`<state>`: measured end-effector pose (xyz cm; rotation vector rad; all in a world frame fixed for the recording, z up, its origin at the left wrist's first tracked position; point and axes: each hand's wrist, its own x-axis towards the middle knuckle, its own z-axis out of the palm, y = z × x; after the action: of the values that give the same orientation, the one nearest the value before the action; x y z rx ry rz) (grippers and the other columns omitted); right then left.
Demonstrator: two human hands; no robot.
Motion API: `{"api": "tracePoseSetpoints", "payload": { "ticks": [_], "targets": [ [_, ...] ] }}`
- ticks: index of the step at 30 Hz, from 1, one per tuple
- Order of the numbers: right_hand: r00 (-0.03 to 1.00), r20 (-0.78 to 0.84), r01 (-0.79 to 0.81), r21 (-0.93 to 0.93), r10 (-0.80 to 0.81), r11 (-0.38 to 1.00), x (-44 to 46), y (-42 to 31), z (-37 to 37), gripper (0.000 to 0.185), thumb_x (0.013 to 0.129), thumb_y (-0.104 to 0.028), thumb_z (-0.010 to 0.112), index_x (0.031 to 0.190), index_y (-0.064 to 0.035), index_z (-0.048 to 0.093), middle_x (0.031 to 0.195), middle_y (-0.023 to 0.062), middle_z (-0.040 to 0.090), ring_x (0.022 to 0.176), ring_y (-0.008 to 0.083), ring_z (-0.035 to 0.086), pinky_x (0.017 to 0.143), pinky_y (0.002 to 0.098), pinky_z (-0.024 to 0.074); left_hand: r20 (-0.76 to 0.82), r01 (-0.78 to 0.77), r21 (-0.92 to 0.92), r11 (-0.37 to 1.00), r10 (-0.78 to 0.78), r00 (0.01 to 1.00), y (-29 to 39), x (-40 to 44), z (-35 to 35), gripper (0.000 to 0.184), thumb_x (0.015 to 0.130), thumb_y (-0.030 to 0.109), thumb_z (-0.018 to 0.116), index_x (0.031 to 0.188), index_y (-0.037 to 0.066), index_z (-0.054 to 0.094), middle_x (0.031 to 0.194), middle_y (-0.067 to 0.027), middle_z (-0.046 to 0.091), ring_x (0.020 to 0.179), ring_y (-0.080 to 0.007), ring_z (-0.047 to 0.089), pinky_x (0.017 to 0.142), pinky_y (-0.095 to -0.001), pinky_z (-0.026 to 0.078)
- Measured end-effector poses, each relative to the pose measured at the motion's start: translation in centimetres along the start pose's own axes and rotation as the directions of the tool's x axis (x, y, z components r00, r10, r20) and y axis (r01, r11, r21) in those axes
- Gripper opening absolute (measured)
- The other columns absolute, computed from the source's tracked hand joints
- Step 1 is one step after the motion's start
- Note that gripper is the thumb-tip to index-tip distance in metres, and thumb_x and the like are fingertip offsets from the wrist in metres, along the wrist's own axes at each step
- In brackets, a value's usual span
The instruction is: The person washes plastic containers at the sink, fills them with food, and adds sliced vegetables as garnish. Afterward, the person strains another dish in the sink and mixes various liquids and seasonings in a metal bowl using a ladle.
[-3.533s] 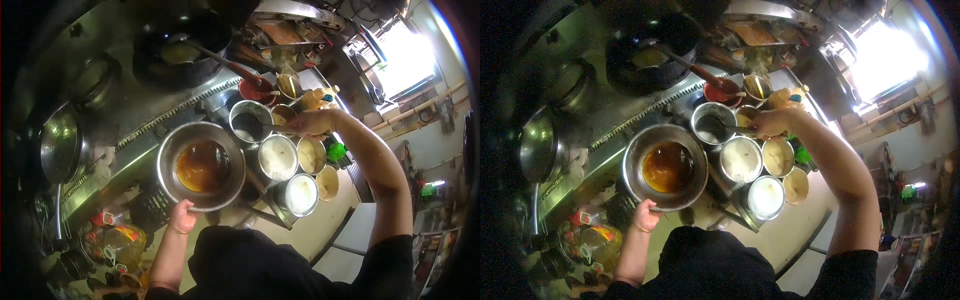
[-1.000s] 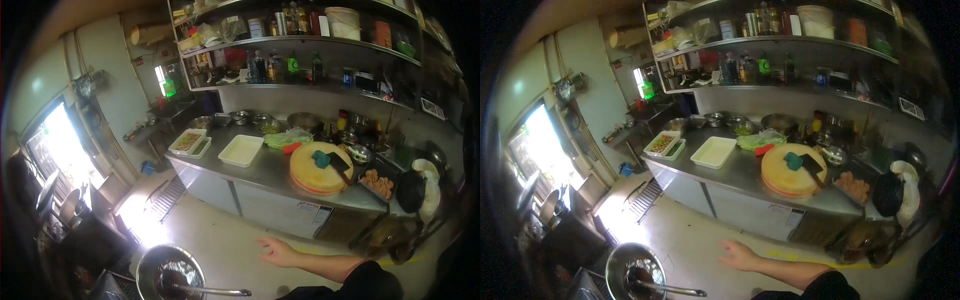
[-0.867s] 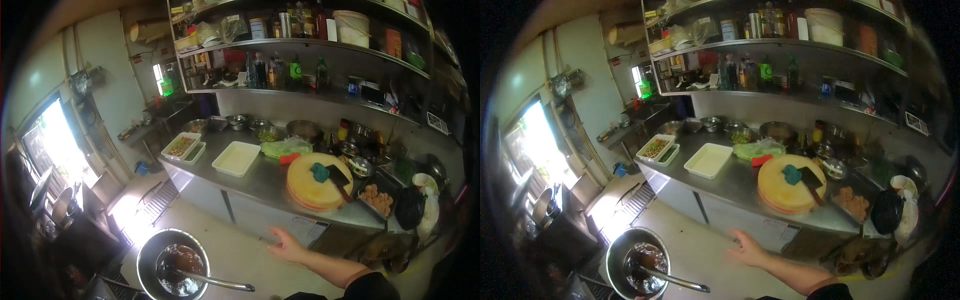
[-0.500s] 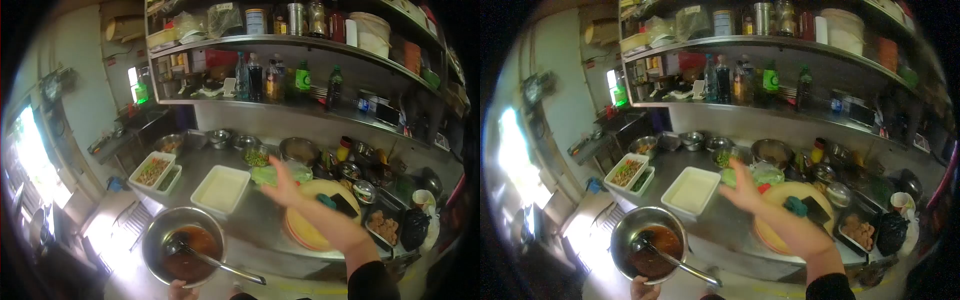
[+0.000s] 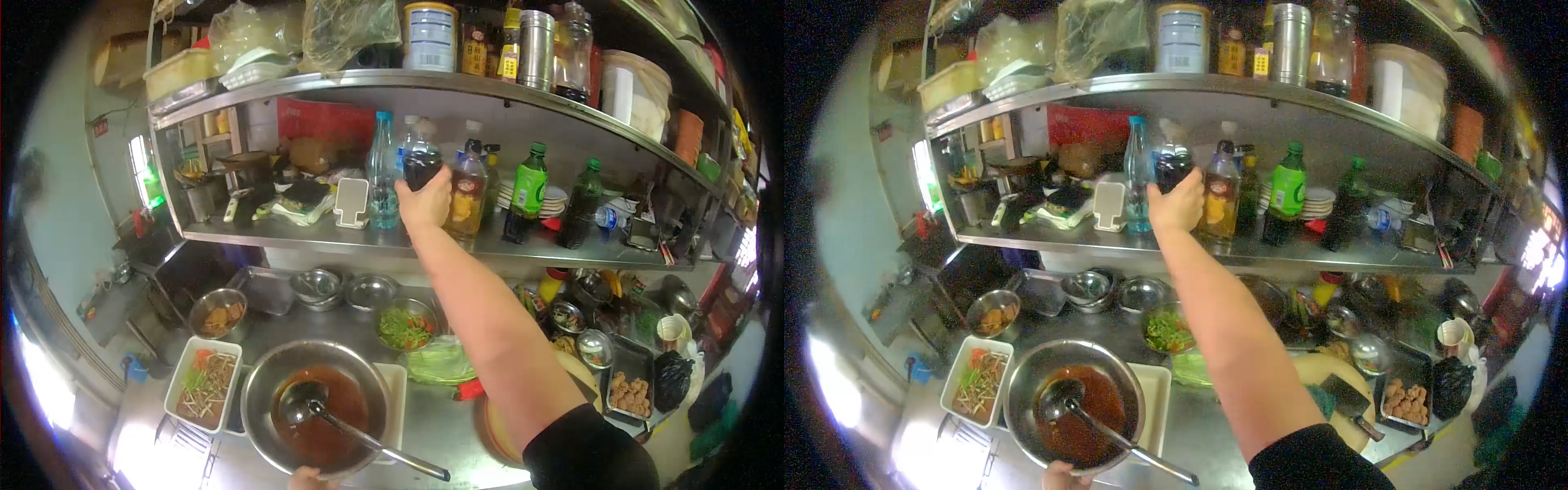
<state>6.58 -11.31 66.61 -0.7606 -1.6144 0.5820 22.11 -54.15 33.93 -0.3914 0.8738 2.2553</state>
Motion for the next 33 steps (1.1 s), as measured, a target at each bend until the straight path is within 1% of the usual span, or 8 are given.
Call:
{"api": "tracePoseSetpoints", "payload": {
  "ticks": [2, 7, 10, 11, 14, 17, 26, 33],
  "targets": [
    [0.989, 0.131, 0.052, 0.085, -0.063, 0.995, 0.4, 1.0, -0.7, 0.081, 0.065, -0.033, 0.082, 0.128, 0.0029, 0.044, 0.116, 0.0237, 0.055, 0.11, 0.0378, 0.054, 0.095, 0.0445, 0.0434, 0.051, -0.029, 0.101, 0.994, 0.023, 0.998, -0.4, 3.4, -1.5, 0.046, 0.084, 0.035, 0.064, 0.12, 0.008, 0.059, 0.138, -0.0247, 0.044, 0.13, -0.0393, 0.039, 0.104, -0.0542, 0.037],
    [0.897, 0.102, 0.331, 0.486, -0.429, 0.808, -4.5, 1.3, -9.7, 0.071, 0.063, -0.021, 0.082, 0.123, -0.0023, 0.048, 0.113, 0.0158, 0.055, 0.106, 0.0311, 0.054, 0.096, 0.0431, 0.0409, 0.069, 0.132, -0.078, 0.988, -0.126, 0.99, 0.1, 4.5, 2.0, 0.044, 0.081, 0.019, 0.057, 0.122, 0.003, 0.052, 0.13, -0.0191, 0.05, 0.116, -0.0365, 0.051, 0.091, -0.0487, 0.048],
    [0.411, 0.596, 0.861, -0.006, -0.69, 0.508, -6.6, 0.7, -14.8, 0.064, 0.06, -0.016, 0.076, 0.117, -0.0052, 0.049, 0.1, 0.0178, 0.06, 0.095, 0.0365, 0.059, 0.085, 0.0434, 0.0475, 0.079, 0.174, -0.133, 0.976, -0.164, 0.983, 0.0, 4.0, 4.1, 0.045, 0.079, 0.009, 0.054, 0.123, -0.001, 0.048, 0.125, -0.0157, 0.054, 0.107, -0.0348, 0.058, 0.083, -0.0455, 0.055],
    [0.289, 0.847, 0.867, -0.035, -0.445, 0.497, -7.8, 0.4, -15.2, 0.06, 0.058, -0.013, 0.074, 0.112, -0.0048, 0.051, 0.099, 0.0166, 0.062, 0.094, 0.036, 0.061, 0.079, 0.0411, 0.0498, 0.101, 0.148, -0.14, 0.979, -0.135, 0.986, 0.0, 3.3, 5.4, 0.049, 0.077, 0.005, 0.051, 0.125, -0.003, 0.046, 0.126, -0.0178, 0.053, 0.108, -0.0369, 0.057, 0.085, -0.0468, 0.055],
    [-0.092, 0.965, 0.994, 0.105, -0.247, 0.038, -11.5, 5.1, -15.0, 0.036, 0.075, -0.008, 0.061, 0.109, -0.0094, 0.052, 0.085, 0.0114, 0.062, 0.08, 0.0317, 0.065, 0.062, 0.0406, 0.0517, 0.121, 0.148, -0.155, 0.977, -0.13, 0.984, -0.6, 2.2, 8.3, 0.053, 0.075, 0.001, 0.046, 0.128, -0.005, 0.042, 0.126, -0.0216, 0.052, 0.111, -0.0387, 0.056, 0.09, -0.0482, 0.055],
    [-0.209, 0.977, 0.964, 0.214, -0.051, 0.157, -13.8, 7.3, -15.0, 0.03, 0.079, -0.007, 0.056, 0.109, -0.01, 0.052, 0.086, 0.0113, 0.063, 0.075, 0.0308, 0.066, 0.059, 0.0396, 0.0524, 0.128, 0.19, -0.163, 0.968, -0.17, 0.977, -1.6, 2.0, 8.7, 0.054, 0.076, 0.001, 0.045, 0.129, -0.006, 0.04, 0.127, -0.0223, 0.051, 0.113, -0.0383, 0.056, 0.094, -0.0494, 0.052],
    [-0.217, 0.976, 0.92, 0.201, 0.013, 0.336, -13.3, 9.5, -16.3, 0.046, 0.074, -0.028, 0.071, 0.111, -0.0082, 0.053, 0.073, 0.0111, 0.065, 0.069, 0.03, 0.066, 0.062, 0.0433, 0.0513, 0.117, 0.193, -0.103, 0.976, -0.181, 0.977, -4.5, 3.4, 8.6, 0.054, 0.076, 0.001, 0.044, 0.13, -0.006, 0.041, 0.126, -0.0216, 0.053, 0.112, -0.0381, 0.057, 0.097, -0.0495, 0.049],
    [0.219, 0.972, 0.559, -0.052, -0.087, 0.828, -17.2, 16.3, -19.5, 0.055, 0.065, -0.032, 0.075, 0.109, -0.0093, 0.05, 0.079, 0.0156, 0.066, 0.073, 0.0343, 0.066, 0.067, 0.0427, 0.0506, 0.205, 0.199, -0.063, 0.978, -0.182, 0.962, -2.8, 3.6, 9.2, 0.047, 0.076, -0.001, 0.042, 0.122, -0.007, 0.044, 0.114, -0.0209, 0.058, 0.1, -0.0376, 0.061, 0.083, -0.0487, 0.054]
  ]
}}
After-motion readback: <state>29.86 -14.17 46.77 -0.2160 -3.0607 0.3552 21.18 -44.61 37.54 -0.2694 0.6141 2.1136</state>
